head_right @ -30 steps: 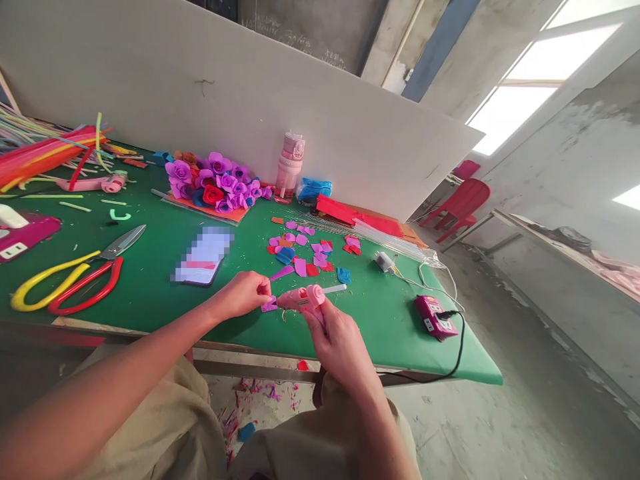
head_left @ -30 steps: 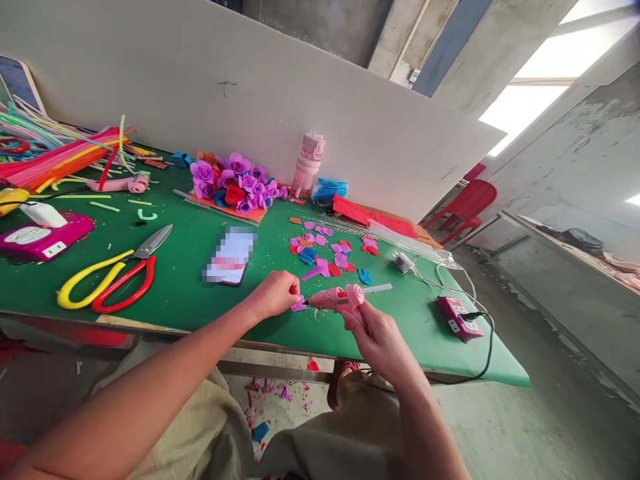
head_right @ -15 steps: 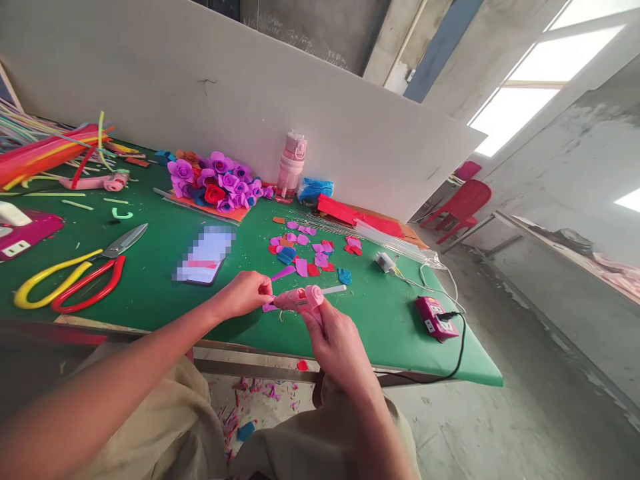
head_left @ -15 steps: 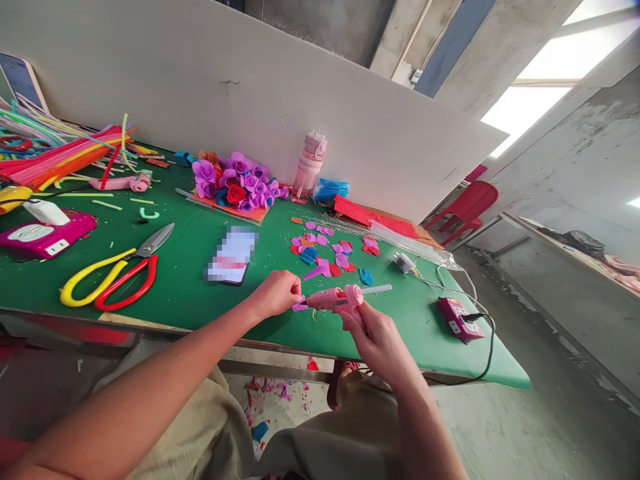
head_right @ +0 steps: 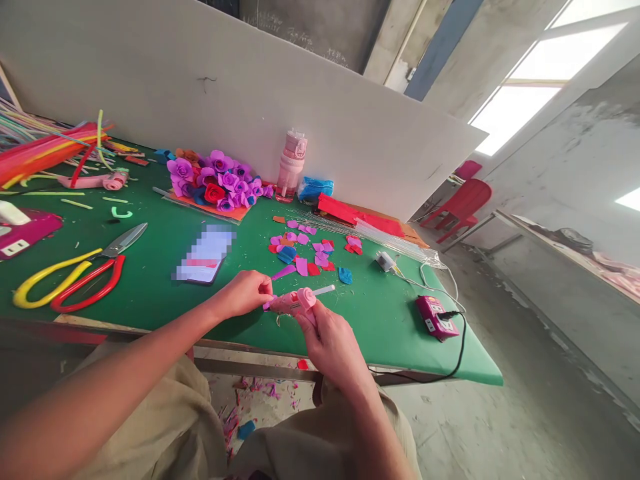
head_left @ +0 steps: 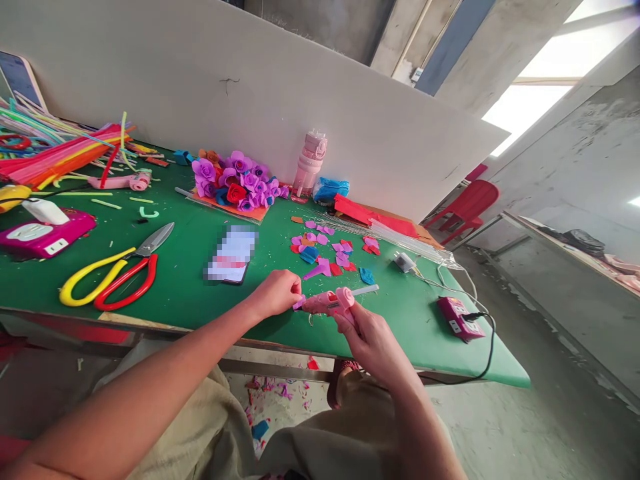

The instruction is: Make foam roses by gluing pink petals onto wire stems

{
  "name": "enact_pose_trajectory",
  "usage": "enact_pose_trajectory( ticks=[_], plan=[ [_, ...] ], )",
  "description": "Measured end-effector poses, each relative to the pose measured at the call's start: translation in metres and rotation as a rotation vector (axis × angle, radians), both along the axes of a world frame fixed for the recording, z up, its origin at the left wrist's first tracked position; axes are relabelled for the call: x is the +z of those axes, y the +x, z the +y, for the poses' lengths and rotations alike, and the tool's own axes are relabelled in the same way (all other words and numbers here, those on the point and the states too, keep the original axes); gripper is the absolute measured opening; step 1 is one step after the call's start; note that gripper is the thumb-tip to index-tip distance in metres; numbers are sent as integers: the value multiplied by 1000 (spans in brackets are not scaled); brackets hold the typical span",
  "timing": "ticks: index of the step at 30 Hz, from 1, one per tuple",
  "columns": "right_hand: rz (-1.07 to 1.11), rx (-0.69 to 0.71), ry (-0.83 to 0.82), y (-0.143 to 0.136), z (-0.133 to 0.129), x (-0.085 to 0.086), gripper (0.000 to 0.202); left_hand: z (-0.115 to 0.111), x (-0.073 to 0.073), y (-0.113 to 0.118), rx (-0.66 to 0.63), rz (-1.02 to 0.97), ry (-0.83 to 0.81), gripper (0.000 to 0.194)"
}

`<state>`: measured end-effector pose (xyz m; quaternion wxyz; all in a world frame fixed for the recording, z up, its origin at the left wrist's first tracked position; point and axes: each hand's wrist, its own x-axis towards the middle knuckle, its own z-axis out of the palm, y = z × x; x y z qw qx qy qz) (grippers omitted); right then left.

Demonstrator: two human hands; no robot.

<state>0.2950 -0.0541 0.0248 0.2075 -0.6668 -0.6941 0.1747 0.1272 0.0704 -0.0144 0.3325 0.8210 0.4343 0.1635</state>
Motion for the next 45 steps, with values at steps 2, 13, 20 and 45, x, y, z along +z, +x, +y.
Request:
enact_pose_trajectory(
  ticks=[2,13,20,45],
  plan=[
    [8,-10,6,1,-1,2,28,0,0,0,-2,1,0,11],
    [2,-5,-11,0,0,1,29,0,1,0,-5,2,-2,11],
    [4,-26,-4,1,0,4,29,-1,2,0,-4,-1,-11,12],
    [836,-272,-177,58,6,-1,39,4,6,-7,-12,-237,-225,15]
  ],
)
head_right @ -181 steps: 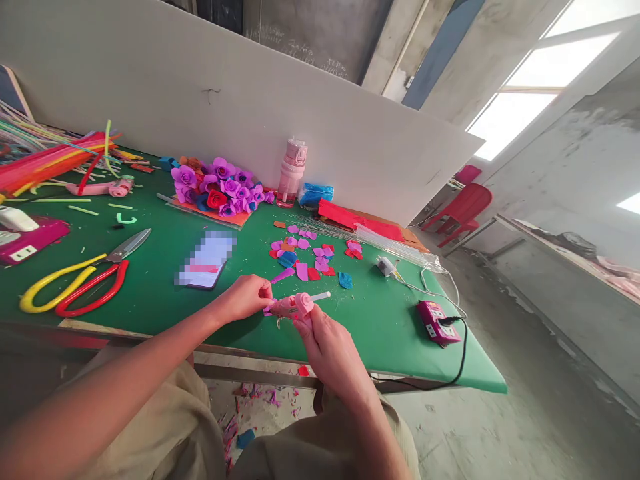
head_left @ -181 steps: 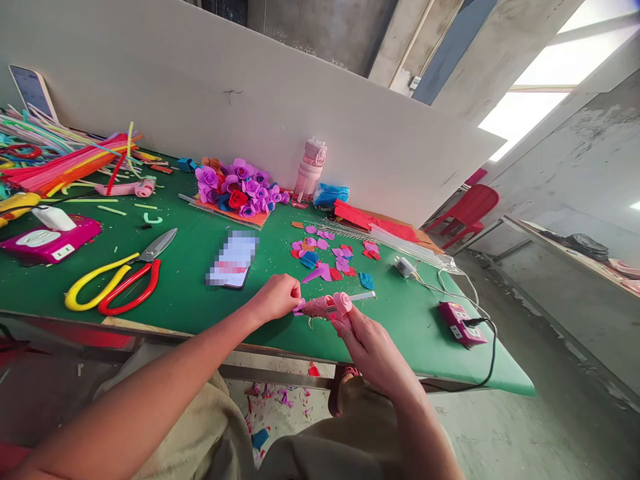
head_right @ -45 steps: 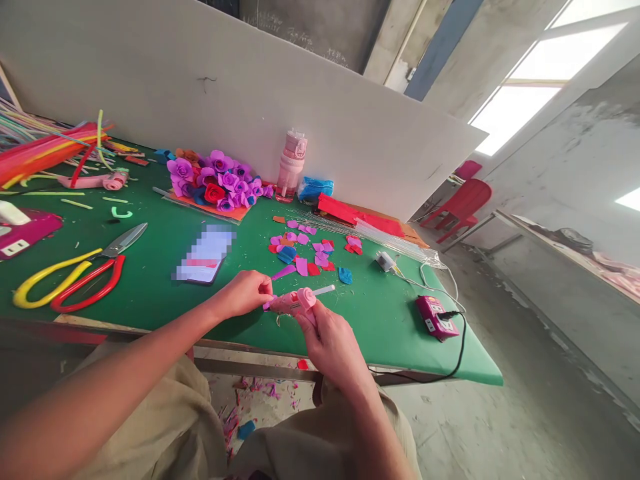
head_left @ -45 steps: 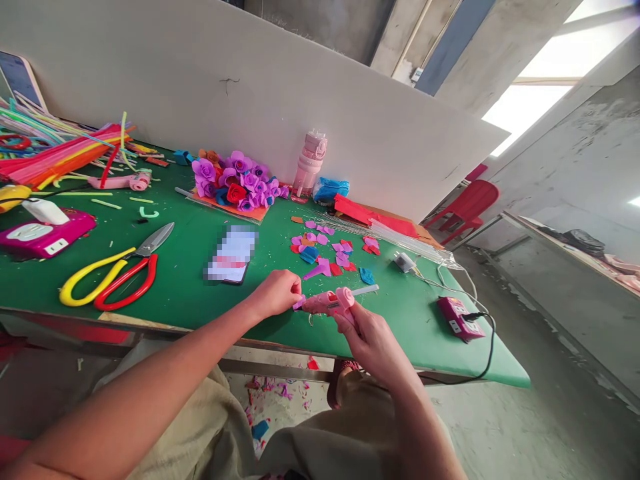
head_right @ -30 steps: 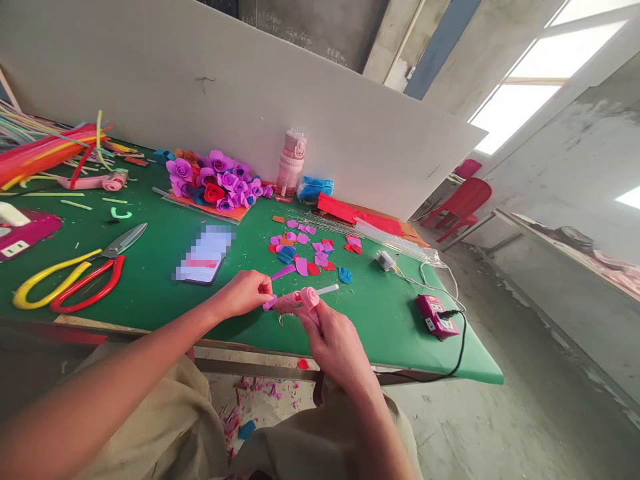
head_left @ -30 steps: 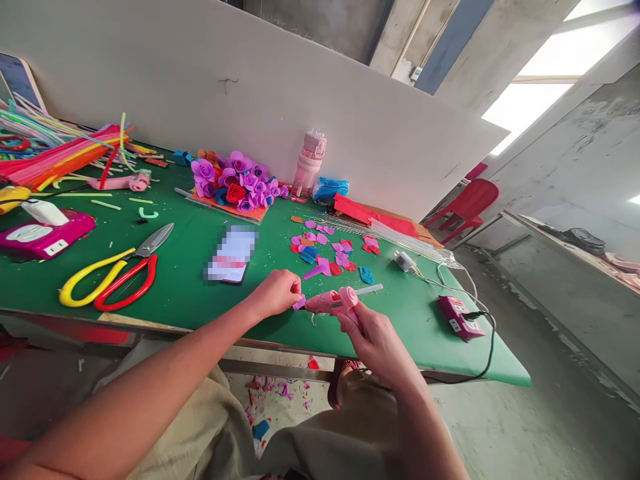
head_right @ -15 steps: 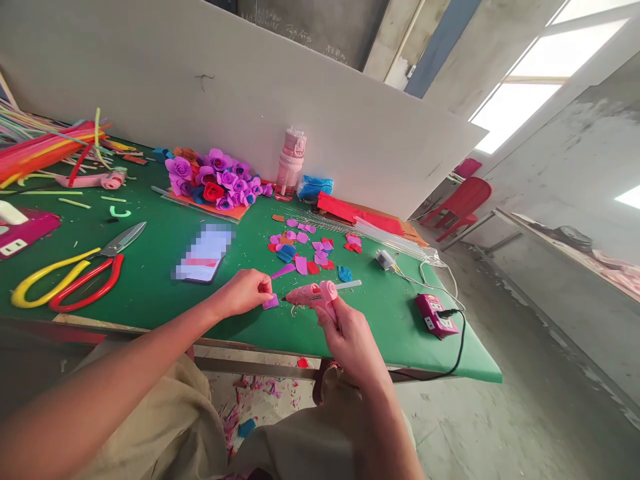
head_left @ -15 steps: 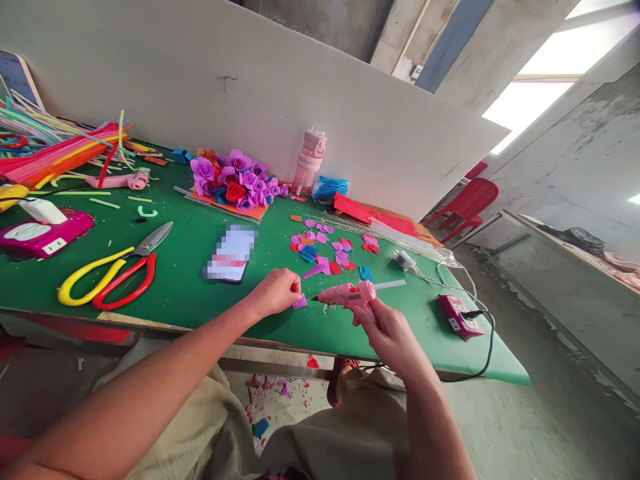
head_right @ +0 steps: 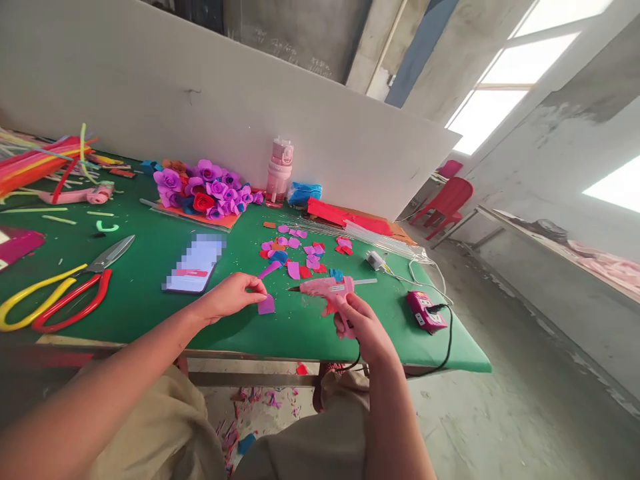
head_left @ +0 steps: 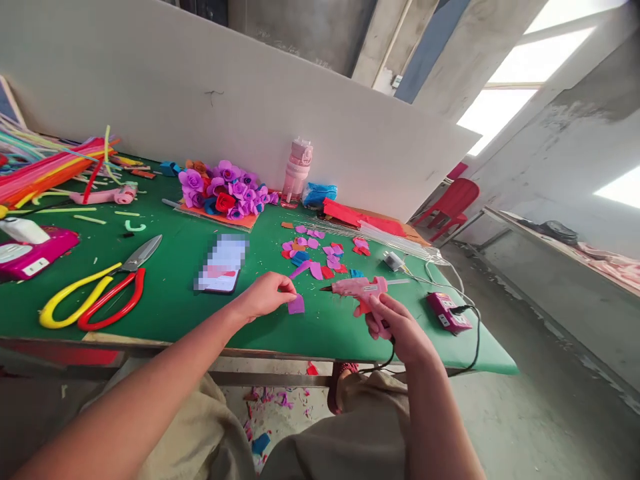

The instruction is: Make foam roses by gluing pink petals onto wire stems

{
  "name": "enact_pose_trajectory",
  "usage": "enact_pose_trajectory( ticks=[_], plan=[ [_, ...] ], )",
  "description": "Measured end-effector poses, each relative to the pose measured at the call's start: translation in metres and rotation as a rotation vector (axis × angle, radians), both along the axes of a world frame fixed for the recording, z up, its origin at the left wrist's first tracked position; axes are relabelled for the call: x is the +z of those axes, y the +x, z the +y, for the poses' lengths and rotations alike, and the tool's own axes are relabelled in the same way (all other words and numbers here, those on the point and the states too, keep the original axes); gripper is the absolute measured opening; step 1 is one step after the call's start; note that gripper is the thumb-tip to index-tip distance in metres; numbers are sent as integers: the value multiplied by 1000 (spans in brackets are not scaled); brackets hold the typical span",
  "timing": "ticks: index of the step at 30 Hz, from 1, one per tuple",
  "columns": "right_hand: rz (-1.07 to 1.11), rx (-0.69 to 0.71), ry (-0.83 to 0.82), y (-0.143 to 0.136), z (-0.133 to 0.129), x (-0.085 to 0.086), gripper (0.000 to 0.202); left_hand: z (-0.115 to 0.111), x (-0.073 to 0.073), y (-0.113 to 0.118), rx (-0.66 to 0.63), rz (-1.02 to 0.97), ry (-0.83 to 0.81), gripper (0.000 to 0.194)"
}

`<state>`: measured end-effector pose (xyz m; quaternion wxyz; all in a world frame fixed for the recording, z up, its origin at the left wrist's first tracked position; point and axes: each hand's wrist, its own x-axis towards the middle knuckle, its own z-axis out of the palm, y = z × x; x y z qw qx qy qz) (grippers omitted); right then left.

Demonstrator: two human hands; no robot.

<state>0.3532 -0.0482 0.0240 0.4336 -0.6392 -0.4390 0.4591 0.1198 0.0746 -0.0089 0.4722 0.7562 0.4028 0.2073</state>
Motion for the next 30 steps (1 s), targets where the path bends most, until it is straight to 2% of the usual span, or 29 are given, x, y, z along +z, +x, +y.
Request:
enact_pose_trajectory(
  ticks=[7,9,11,14,18,20,22,23,25,27,28,30],
  plan=[
    [23,-288,-39,71,-13,-13,35,-6,16,-2,-48,-130,-283,30],
    [-64,-338,-86,81,-13,-20,34,-8,18,-2,-87,-165,-343,34],
    [-241,-371,-129,85,-11,-26,36,-9,20,-2,-117,-183,-377,36],
    [-464,-392,-156,89,-8,-33,41,-14,28,-2,-135,-187,-368,34],
    [-587,-447,-159,85,-5,-31,38,-30,44,-7,-128,-181,-273,32],
    [-696,-534,-93,69,-4,-25,36,-43,48,-12,-90,-153,-198,31],
    [-782,-586,80,40,-6,-21,36,-57,48,-19,-55,-123,-117,29],
    [-730,-529,186,21,-9,-20,36,-64,46,-22,-46,-115,-77,28],
    [-359,-193,293,-18,-16,-21,41,-77,41,-27,-45,-108,5,26],
    [95,94,260,-53,-24,-25,46,-87,39,-29,-23,-44,91,25],
    [225,190,220,-66,-27,-28,47,-90,39,-29,-15,-6,128,24],
    [367,291,181,-83,-32,-33,44,-95,41,-25,-13,37,160,24]
  ],
)
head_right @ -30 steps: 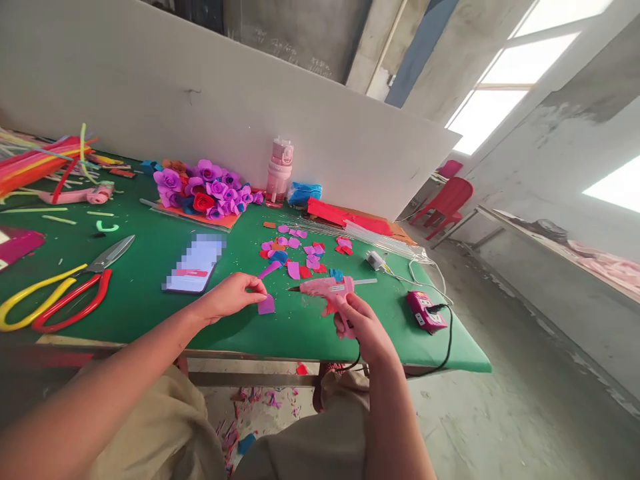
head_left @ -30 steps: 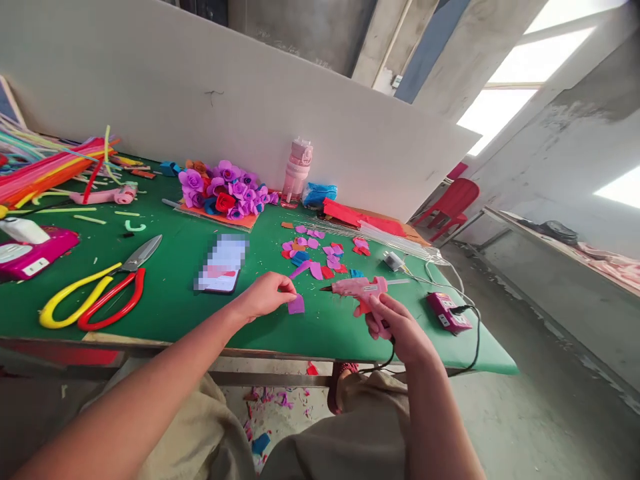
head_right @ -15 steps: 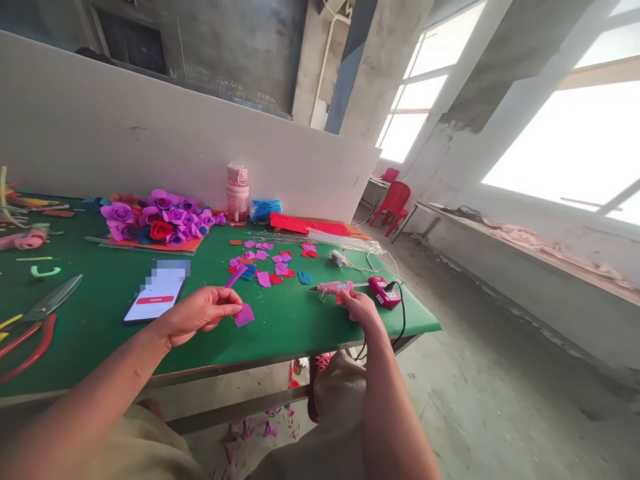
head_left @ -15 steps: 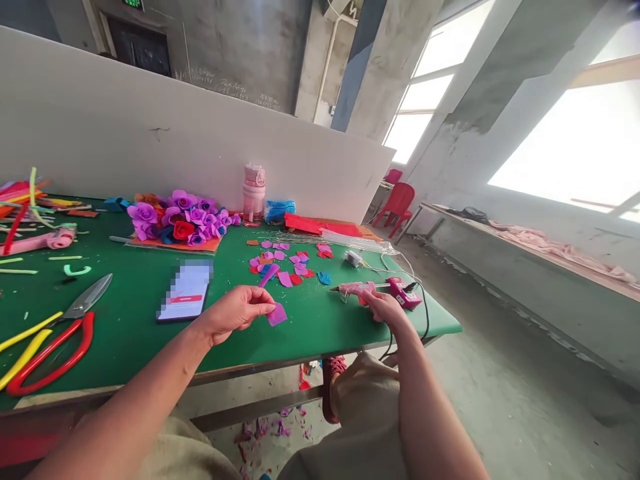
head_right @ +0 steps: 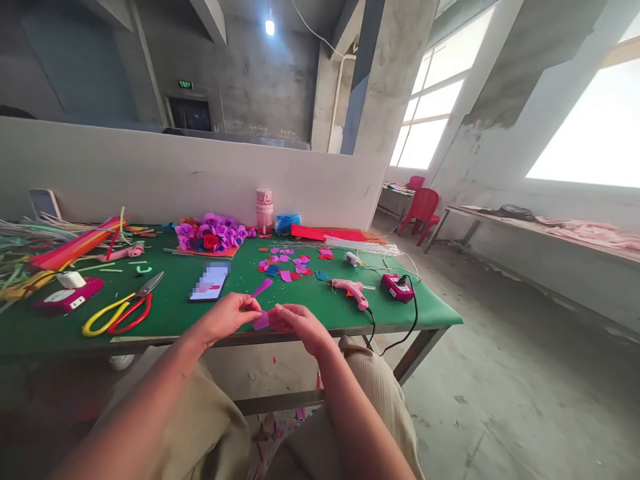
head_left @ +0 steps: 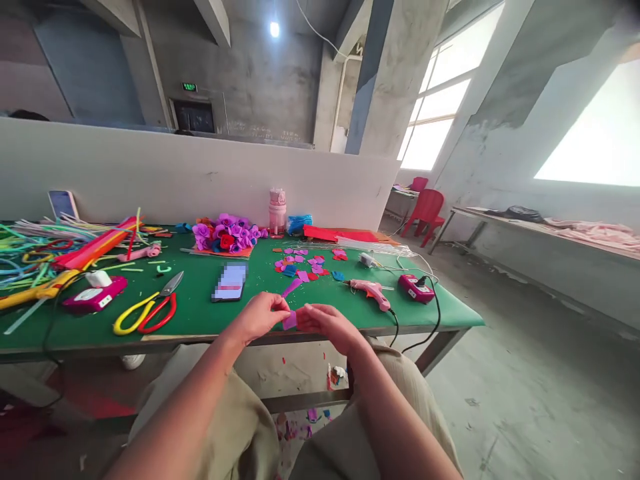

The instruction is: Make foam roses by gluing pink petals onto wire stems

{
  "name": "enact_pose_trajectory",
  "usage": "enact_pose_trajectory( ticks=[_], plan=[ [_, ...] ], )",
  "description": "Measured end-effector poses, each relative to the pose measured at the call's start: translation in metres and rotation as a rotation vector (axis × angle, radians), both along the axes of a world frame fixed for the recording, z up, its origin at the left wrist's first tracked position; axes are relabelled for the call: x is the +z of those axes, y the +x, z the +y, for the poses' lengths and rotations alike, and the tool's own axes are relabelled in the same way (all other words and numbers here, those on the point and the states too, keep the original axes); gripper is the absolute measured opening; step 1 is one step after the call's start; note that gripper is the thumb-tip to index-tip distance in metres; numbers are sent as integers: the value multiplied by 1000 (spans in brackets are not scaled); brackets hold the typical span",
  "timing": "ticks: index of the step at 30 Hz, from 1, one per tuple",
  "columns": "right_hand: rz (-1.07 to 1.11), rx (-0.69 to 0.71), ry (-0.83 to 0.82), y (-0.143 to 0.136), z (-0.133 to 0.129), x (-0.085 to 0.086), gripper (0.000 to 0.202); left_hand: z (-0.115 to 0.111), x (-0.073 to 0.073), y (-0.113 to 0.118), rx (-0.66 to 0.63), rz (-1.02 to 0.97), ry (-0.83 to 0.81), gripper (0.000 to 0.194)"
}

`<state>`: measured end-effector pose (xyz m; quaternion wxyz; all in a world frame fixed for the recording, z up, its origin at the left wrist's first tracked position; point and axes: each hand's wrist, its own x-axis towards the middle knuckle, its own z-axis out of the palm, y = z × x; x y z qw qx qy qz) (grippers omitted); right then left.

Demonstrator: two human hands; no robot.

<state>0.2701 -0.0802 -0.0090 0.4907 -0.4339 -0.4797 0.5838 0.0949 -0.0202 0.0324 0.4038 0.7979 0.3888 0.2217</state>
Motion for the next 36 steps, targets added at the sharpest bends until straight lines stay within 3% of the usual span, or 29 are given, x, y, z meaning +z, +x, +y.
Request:
enact_pose_trajectory(
  ticks=[5,10,17,21,26,33,36],
  plan=[
    [58,34,-38,-6,-1,-3,37,-2,4,12,-34,-36,-64,20],
    [35,6,-65,-1,4,-4,37,3,-8,16,-38,-19,-61,22],
    [79,-354,110,5,15,0,34,1,-21,18,153,-243,7,29],
    [128,-478,167,7,17,3,33,-8,-21,24,221,-411,-102,31],
    [183,-518,171,6,15,6,32,-20,-22,33,176,-521,-198,35],
    [171,-567,171,14,10,12,28,-19,-31,38,139,-422,-159,44],
    [169,-578,160,18,9,12,27,-21,-31,40,135,-444,-161,38]
  ],
)
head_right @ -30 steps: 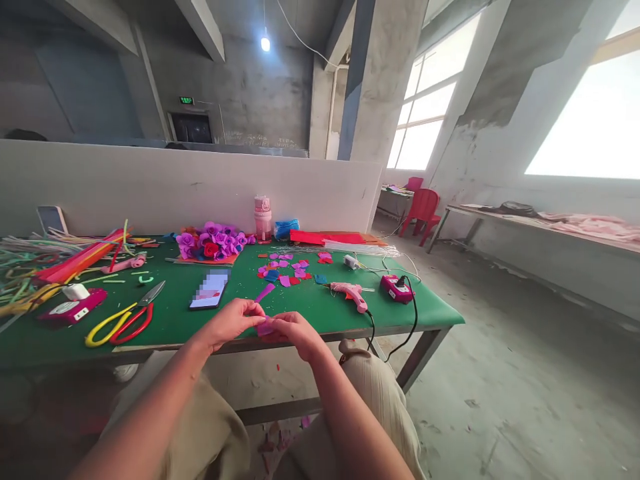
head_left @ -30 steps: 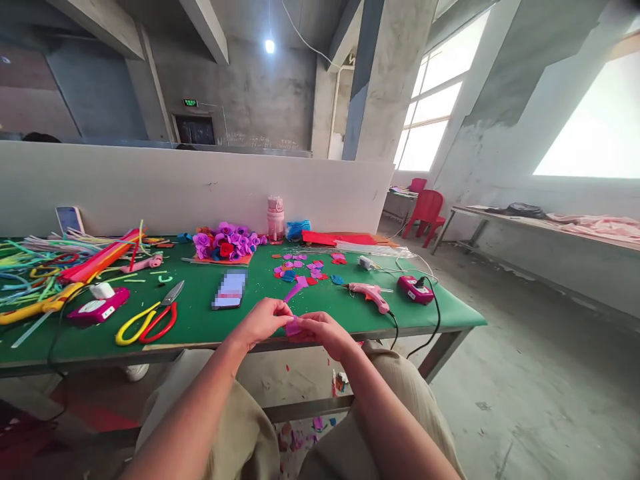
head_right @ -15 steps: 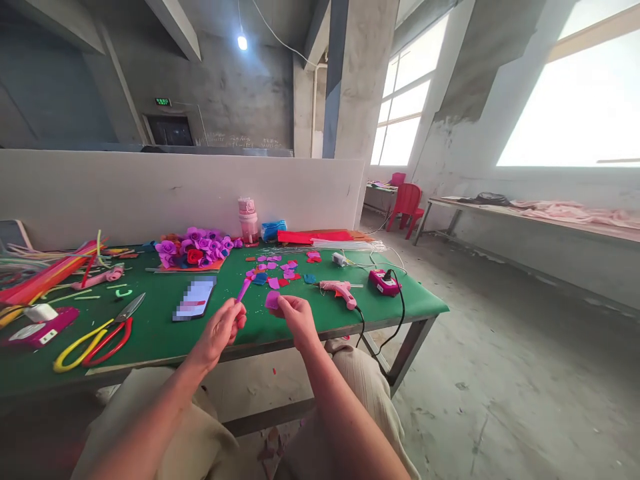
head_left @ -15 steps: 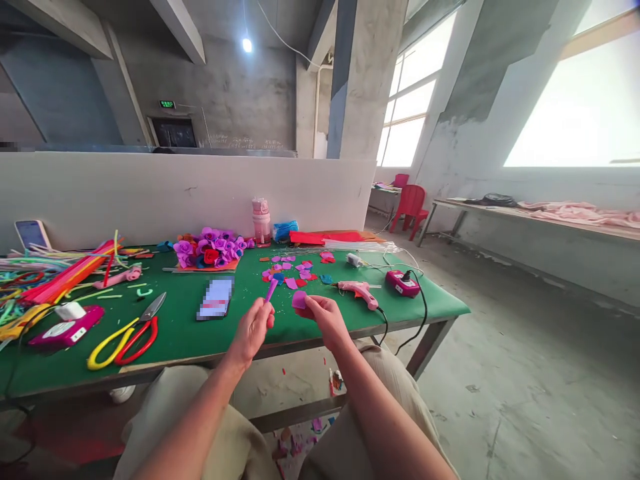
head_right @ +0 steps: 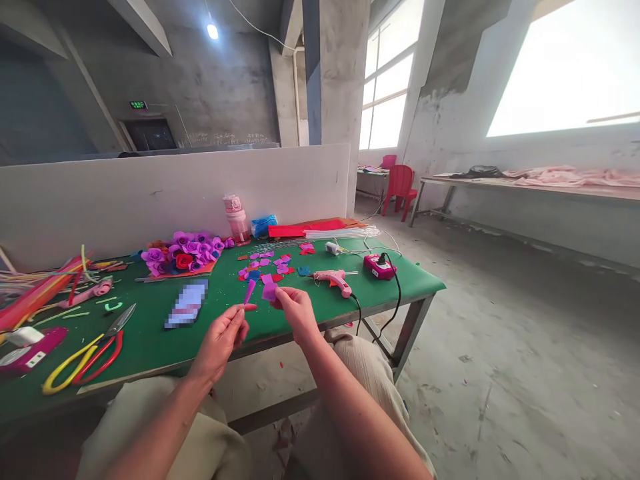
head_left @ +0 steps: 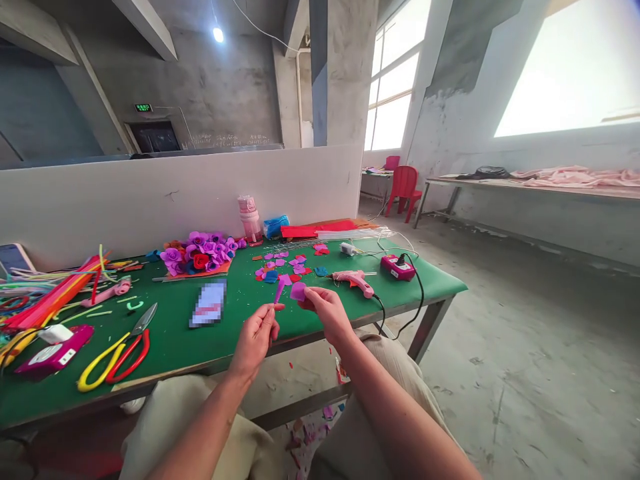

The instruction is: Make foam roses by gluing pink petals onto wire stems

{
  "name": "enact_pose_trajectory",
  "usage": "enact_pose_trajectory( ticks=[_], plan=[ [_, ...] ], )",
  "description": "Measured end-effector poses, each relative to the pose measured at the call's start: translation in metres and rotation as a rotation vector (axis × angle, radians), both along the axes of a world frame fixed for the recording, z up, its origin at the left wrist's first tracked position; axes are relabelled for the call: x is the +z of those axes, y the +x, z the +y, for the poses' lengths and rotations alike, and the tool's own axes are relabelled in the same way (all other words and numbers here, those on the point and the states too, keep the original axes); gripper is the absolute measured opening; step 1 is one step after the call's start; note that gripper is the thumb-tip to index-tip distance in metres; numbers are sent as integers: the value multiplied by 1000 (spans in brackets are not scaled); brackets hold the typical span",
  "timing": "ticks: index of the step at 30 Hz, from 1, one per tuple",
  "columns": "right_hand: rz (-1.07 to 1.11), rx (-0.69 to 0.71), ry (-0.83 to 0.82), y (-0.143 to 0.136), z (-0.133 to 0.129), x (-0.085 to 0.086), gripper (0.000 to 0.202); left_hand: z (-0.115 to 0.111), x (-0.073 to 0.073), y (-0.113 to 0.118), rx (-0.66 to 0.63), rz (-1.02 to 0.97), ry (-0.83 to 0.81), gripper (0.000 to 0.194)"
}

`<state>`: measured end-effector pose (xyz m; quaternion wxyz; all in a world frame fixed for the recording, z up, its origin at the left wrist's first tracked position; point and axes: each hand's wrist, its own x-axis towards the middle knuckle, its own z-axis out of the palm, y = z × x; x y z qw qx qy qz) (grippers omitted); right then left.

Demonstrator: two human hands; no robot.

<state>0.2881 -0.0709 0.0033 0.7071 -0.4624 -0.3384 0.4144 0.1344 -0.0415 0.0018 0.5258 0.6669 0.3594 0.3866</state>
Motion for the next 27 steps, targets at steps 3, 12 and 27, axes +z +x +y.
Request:
enact_pose_trajectory(
  ticks=[3,12,27],
  plan=[
    [-1,1,3,1,-1,0,27,-3,0,3,-14,-56,-54,30],
    [-73,23,20,-5,-5,3,29,0,-6,7,54,-75,81,26],
    [-178,55,90,-11,-6,1,30,2,-7,7,36,-63,89,21]
  ],
)
